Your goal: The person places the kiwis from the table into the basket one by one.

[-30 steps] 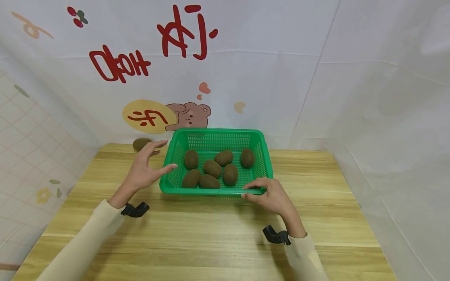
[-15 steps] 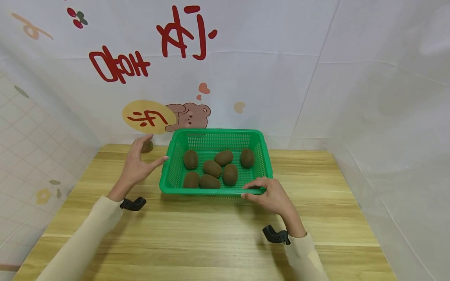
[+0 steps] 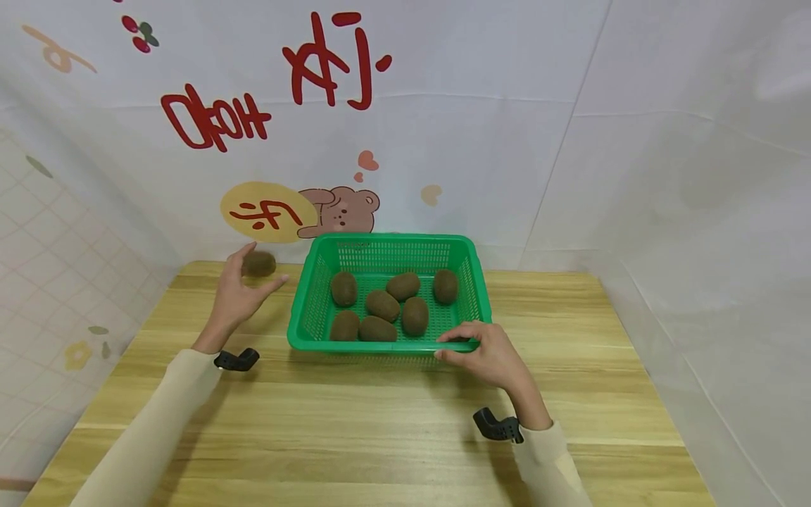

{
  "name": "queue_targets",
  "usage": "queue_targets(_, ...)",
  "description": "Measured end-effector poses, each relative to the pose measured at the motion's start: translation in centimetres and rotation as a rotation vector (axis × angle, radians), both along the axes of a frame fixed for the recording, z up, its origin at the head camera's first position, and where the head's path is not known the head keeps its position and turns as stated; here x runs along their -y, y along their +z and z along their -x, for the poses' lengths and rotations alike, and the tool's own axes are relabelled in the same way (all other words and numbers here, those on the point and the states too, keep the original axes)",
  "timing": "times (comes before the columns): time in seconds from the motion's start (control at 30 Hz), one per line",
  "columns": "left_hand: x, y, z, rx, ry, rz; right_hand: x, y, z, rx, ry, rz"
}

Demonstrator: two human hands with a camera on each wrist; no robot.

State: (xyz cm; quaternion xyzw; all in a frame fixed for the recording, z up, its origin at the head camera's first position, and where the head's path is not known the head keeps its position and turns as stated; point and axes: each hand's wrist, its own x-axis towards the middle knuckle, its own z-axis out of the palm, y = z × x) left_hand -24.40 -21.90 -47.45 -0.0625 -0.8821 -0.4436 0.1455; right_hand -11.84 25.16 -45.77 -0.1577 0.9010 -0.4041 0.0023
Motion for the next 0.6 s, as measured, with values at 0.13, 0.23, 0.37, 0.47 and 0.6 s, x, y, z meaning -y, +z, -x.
queue_targets(0.13, 0.6, -0.4, 0.5, 0.033, 0.035, -0.019, 0.0, 0.0, 0.0, 0.001, -0.003, 0.004)
queue_targets(0.23, 1.0, -0.8, 0.9, 0.066, 0.072, -0.035, 0.0, -0.1, 0.0, 0.0, 0.002, 0.005)
queue_targets(0.37, 1.4, -1.2, 1.5, 0.093, 0.112, -0.046, -0.1, -0.2, 0.1, -0.003, 0.007, 0.004)
queue_targets(0.47, 1.7, -1.5, 1.9, 0.111, 0.132, -0.059, -0.1, -0.2, 0.1, -0.007, 0.006, 0.003)
queue_targets(0.6, 2.2, -1.9, 2.3, 0.154, 0.161, -0.1, -0.1, -0.1, 0.1, -0.006, 0.007, 0.005)
